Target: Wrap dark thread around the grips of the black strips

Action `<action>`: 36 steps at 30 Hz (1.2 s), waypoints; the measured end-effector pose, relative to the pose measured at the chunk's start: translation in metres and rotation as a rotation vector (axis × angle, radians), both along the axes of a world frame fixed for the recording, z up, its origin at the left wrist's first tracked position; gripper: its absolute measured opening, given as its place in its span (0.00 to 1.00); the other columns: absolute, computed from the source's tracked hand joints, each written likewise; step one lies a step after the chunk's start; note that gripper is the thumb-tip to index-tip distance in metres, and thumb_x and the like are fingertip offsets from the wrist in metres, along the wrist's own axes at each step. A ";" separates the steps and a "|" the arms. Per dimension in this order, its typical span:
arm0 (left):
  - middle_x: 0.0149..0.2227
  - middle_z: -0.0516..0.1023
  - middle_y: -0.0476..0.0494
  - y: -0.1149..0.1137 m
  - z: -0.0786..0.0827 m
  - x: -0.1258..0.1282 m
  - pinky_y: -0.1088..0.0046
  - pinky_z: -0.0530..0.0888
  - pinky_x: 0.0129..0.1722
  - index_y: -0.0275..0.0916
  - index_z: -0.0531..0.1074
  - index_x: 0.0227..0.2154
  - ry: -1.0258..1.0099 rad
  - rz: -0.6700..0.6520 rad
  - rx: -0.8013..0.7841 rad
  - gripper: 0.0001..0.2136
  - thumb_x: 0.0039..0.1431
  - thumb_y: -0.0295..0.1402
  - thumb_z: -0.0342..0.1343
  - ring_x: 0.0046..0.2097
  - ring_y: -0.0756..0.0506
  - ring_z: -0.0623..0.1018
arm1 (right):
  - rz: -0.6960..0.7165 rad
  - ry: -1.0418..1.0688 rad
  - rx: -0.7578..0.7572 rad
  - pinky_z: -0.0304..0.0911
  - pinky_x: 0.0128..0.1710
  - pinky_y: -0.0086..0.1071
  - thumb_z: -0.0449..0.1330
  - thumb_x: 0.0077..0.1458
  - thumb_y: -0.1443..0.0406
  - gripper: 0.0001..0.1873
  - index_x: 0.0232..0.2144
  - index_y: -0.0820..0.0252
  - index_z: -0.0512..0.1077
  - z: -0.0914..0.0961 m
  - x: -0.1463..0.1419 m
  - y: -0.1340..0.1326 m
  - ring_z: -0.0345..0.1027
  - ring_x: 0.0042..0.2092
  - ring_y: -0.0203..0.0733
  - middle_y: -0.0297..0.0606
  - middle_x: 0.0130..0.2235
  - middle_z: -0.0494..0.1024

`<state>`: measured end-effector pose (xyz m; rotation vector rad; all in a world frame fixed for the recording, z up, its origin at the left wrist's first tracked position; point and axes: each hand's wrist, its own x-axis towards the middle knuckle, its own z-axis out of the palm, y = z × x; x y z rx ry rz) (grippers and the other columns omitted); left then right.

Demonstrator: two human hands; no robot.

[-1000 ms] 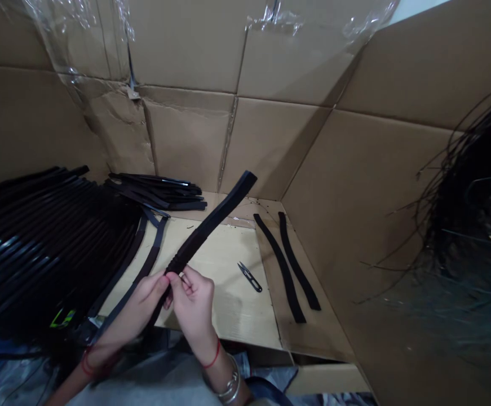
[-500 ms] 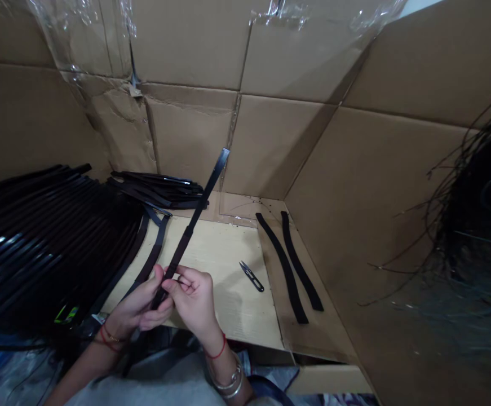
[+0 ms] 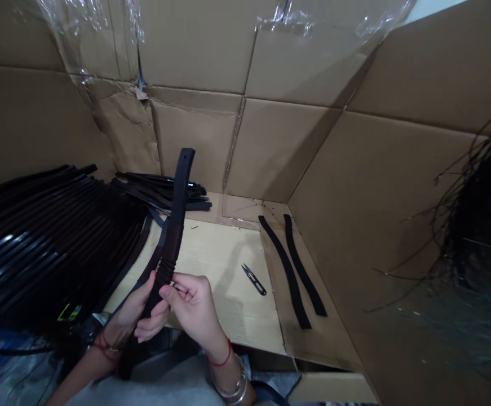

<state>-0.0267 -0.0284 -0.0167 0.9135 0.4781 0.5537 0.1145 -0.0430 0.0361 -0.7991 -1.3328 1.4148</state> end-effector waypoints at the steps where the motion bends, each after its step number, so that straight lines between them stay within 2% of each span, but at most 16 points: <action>1: 0.07 0.51 0.56 0.003 -0.001 0.000 0.75 0.54 0.07 0.40 0.63 0.15 0.018 -0.011 0.007 0.37 0.44 0.73 0.35 0.09 0.53 0.53 | 0.026 -0.015 0.007 0.59 0.18 0.25 0.65 0.52 0.53 0.21 0.19 0.61 0.68 0.000 0.001 0.001 0.69 0.19 0.37 0.34 0.17 0.73; 3: 0.08 0.58 0.51 0.005 0.001 0.002 0.74 0.59 0.10 0.37 0.66 0.16 0.060 0.047 0.037 0.37 0.47 0.71 0.38 0.11 0.51 0.60 | 0.007 -0.024 0.007 0.57 0.17 0.25 0.66 0.52 0.53 0.21 0.19 0.62 0.69 -0.003 0.003 0.003 0.68 0.19 0.37 0.34 0.17 0.73; 5: 0.14 0.67 0.48 0.002 0.006 0.006 0.77 0.63 0.16 0.36 0.68 0.20 0.101 0.215 0.076 0.32 0.53 0.64 0.45 0.17 0.51 0.67 | -0.080 -0.014 -0.002 0.57 0.16 0.25 0.65 0.53 0.54 0.20 0.19 0.61 0.69 -0.007 0.004 0.004 0.67 0.17 0.36 0.32 0.17 0.72; 8: 0.17 0.66 0.53 -0.008 0.012 0.010 0.81 0.61 0.19 0.37 0.66 0.23 0.148 0.456 0.105 0.25 0.59 0.56 0.48 0.19 0.54 0.65 | -0.112 0.023 -0.015 0.63 0.17 0.27 0.65 0.52 0.53 0.18 0.22 0.62 0.71 -0.010 0.002 0.004 0.68 0.17 0.36 0.30 0.18 0.72; 10: 0.13 0.60 0.56 -0.013 0.011 0.009 0.80 0.55 0.14 0.38 0.64 0.22 0.137 0.415 0.069 0.26 0.61 0.57 0.44 0.15 0.55 0.57 | -0.004 0.056 -0.051 0.67 0.20 0.28 0.66 0.50 0.52 0.18 0.28 0.63 0.75 -0.008 0.001 0.003 0.70 0.18 0.38 0.32 0.19 0.74; 12: 0.10 0.54 0.59 -0.014 0.009 0.006 0.79 0.50 0.11 0.39 0.63 0.20 0.094 0.278 0.024 0.30 0.59 0.61 0.38 0.11 0.55 0.50 | 0.062 0.080 -0.089 0.68 0.20 0.29 0.69 0.46 0.52 0.20 0.33 0.63 0.76 -0.006 -0.002 0.001 0.72 0.19 0.39 0.34 0.20 0.75; 14: 0.09 0.52 0.59 -0.012 0.008 0.002 0.77 0.49 0.09 0.39 0.63 0.19 0.052 0.203 0.008 0.33 0.55 0.66 0.34 0.10 0.55 0.49 | -0.015 0.056 -0.071 0.66 0.18 0.27 0.69 0.46 0.53 0.18 0.30 0.63 0.76 -0.004 -0.005 0.000 0.70 0.18 0.38 0.33 0.19 0.74; 17: 0.14 0.64 0.55 -0.010 0.014 0.001 0.81 0.58 0.16 0.36 0.67 0.25 0.038 0.322 0.050 0.26 0.56 0.59 0.51 0.16 0.55 0.61 | -0.229 -0.022 0.009 0.61 0.13 0.24 0.66 0.51 0.54 0.17 0.24 0.62 0.72 -0.005 -0.010 0.000 0.66 0.15 0.35 0.29 0.15 0.68; 18: 0.17 0.67 0.54 -0.011 0.016 0.002 0.83 0.59 0.19 0.35 0.68 0.27 0.031 0.379 0.065 0.21 0.56 0.52 0.57 0.19 0.56 0.64 | -0.259 -0.046 0.022 0.61 0.13 0.24 0.64 0.53 0.54 0.17 0.23 0.61 0.71 -0.006 -0.011 0.000 0.65 0.14 0.35 0.28 0.14 0.67; 20: 0.19 0.66 0.56 -0.013 0.017 0.005 0.85 0.59 0.21 0.36 0.67 0.29 0.005 0.449 0.074 0.17 0.56 0.47 0.60 0.21 0.57 0.63 | -0.241 -0.083 0.036 0.63 0.15 0.25 0.62 0.55 0.54 0.17 0.24 0.61 0.70 -0.006 -0.009 0.002 0.66 0.16 0.35 0.29 0.16 0.69; 22: 0.14 0.58 0.59 -0.014 0.012 0.007 0.83 0.56 0.16 0.37 0.64 0.25 -0.035 0.403 0.052 0.23 0.56 0.55 0.55 0.17 0.57 0.56 | -0.137 -0.111 0.039 0.63 0.18 0.25 0.61 0.56 0.53 0.19 0.22 0.61 0.68 -0.005 -0.005 0.002 0.69 0.19 0.36 0.32 0.18 0.72; 25: 0.09 0.48 0.61 -0.008 -0.004 0.009 0.79 0.51 0.09 0.40 0.60 0.17 -0.072 0.232 0.001 0.31 0.46 0.68 0.48 0.11 0.56 0.48 | -0.025 -0.143 0.032 0.58 0.16 0.23 0.60 0.56 0.52 0.23 0.18 0.59 0.61 -0.004 -0.001 0.001 0.70 0.20 0.37 0.34 0.18 0.72; 28: 0.06 0.47 0.59 0.006 -0.015 0.015 0.76 0.50 0.07 0.42 0.58 0.13 -0.060 0.165 -0.034 0.33 0.39 0.72 0.48 0.08 0.55 0.49 | -0.129 -0.243 0.102 0.55 0.14 0.22 0.57 0.59 0.53 0.22 0.19 0.58 0.59 -0.009 -0.004 0.003 0.69 0.18 0.36 0.30 0.16 0.68; 32: 0.10 0.57 0.57 0.017 -0.012 0.027 0.80 0.54 0.12 0.39 0.61 0.17 -0.030 0.340 -0.036 0.30 0.45 0.66 0.52 0.13 0.55 0.57 | -0.288 -0.339 0.178 0.55 0.15 0.22 0.54 0.62 0.57 0.19 0.21 0.58 0.61 -0.018 -0.008 0.009 0.65 0.16 0.33 0.27 0.15 0.64; 34: 0.13 0.58 0.58 0.012 -0.007 0.028 0.82 0.52 0.14 0.38 0.60 0.20 -0.021 0.448 -0.025 0.28 0.49 0.62 0.54 0.15 0.57 0.57 | -0.299 -0.332 0.186 0.57 0.16 0.23 0.54 0.62 0.57 0.19 0.21 0.58 0.62 -0.018 -0.006 0.010 0.65 0.17 0.33 0.28 0.16 0.65; 36: 0.12 0.56 0.59 0.004 -0.003 0.023 0.82 0.48 0.13 0.38 0.59 0.19 -0.004 0.457 -0.024 0.28 0.52 0.61 0.52 0.14 0.58 0.53 | -0.242 -0.286 0.164 0.58 0.17 0.24 0.57 0.60 0.55 0.19 0.22 0.59 0.65 -0.012 -0.003 0.009 0.66 0.19 0.34 0.28 0.17 0.66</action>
